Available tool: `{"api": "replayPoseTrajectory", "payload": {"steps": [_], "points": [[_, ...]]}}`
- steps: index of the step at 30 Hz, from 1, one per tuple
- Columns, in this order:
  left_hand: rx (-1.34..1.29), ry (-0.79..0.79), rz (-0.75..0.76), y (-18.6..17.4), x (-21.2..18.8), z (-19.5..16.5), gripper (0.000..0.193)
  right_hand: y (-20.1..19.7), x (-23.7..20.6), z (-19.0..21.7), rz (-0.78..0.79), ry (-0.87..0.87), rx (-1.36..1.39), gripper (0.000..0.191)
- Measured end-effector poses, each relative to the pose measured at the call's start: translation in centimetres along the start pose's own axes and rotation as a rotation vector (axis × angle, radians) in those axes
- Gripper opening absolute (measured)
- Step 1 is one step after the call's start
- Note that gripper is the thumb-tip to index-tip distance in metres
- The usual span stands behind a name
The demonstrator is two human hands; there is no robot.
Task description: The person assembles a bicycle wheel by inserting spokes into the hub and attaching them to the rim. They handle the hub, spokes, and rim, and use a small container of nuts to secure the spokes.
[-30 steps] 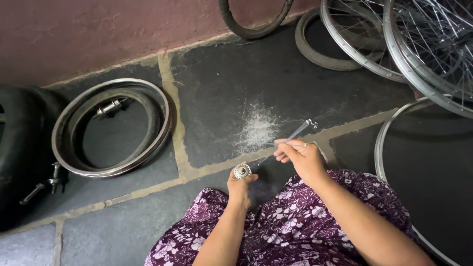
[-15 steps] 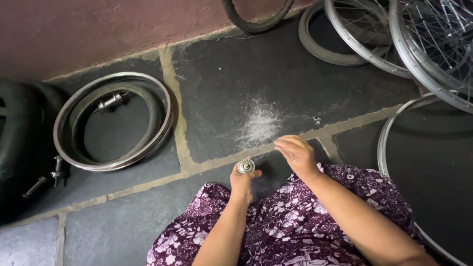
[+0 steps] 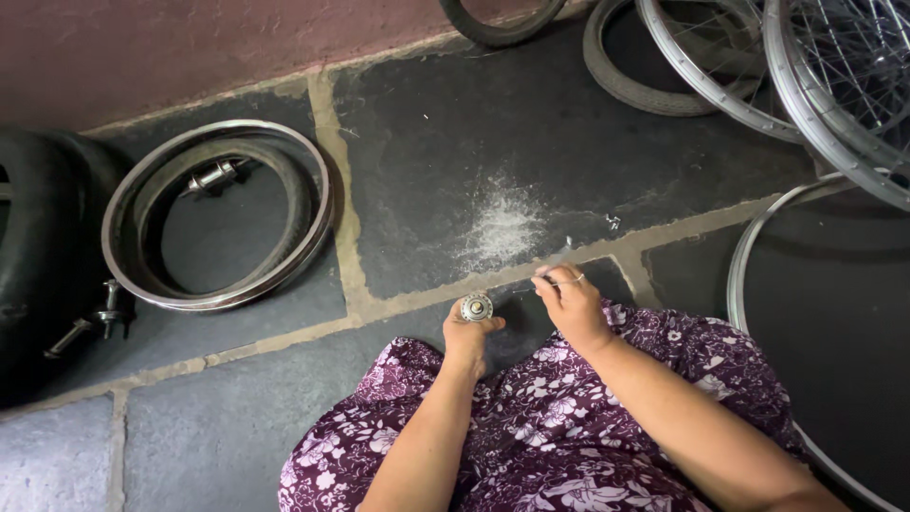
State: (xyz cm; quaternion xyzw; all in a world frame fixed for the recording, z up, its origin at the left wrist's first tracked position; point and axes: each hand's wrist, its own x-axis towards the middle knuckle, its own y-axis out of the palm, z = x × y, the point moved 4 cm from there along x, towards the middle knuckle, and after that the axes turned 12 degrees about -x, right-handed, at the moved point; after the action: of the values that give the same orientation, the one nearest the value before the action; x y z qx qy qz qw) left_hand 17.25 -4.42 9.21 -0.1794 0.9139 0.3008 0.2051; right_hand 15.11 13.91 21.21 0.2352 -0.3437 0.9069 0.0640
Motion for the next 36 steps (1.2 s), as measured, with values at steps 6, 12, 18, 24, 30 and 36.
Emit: {"api": "replayPoseTrajectory", "payload": {"steps": [6,12,18,24,30,36], "points": [[0.028,0.036,0.009,0.0,-0.4,-0.4,0.059,2.6,0.8,-1.7,0.107,0.084,-0.067,0.009],[0.032,0.117,0.023,0.3,-0.5,-0.6,0.068,3.8,0.8,-1.0,0.221,-0.003,-0.093,0.01],[0.224,0.133,-0.037,0.5,-0.8,-0.7,0.067,2.8,1.2,-1.0,0.145,-0.04,-0.236,0.012],[0.163,0.169,-0.022,0.3,-0.6,-0.6,0.064,3.6,0.9,-1.7,0.258,0.028,-0.341,0.017],[0.087,0.228,-0.04,0.1,-0.2,-0.4,0.058,2.2,0.1,-1.6,0.013,-0.084,0.001,0.013],[0.086,0.214,0.025,0.8,0.1,-0.4,0.061,1.5,0.1,-1.9,0.006,-0.162,0.114,0.011]]}}
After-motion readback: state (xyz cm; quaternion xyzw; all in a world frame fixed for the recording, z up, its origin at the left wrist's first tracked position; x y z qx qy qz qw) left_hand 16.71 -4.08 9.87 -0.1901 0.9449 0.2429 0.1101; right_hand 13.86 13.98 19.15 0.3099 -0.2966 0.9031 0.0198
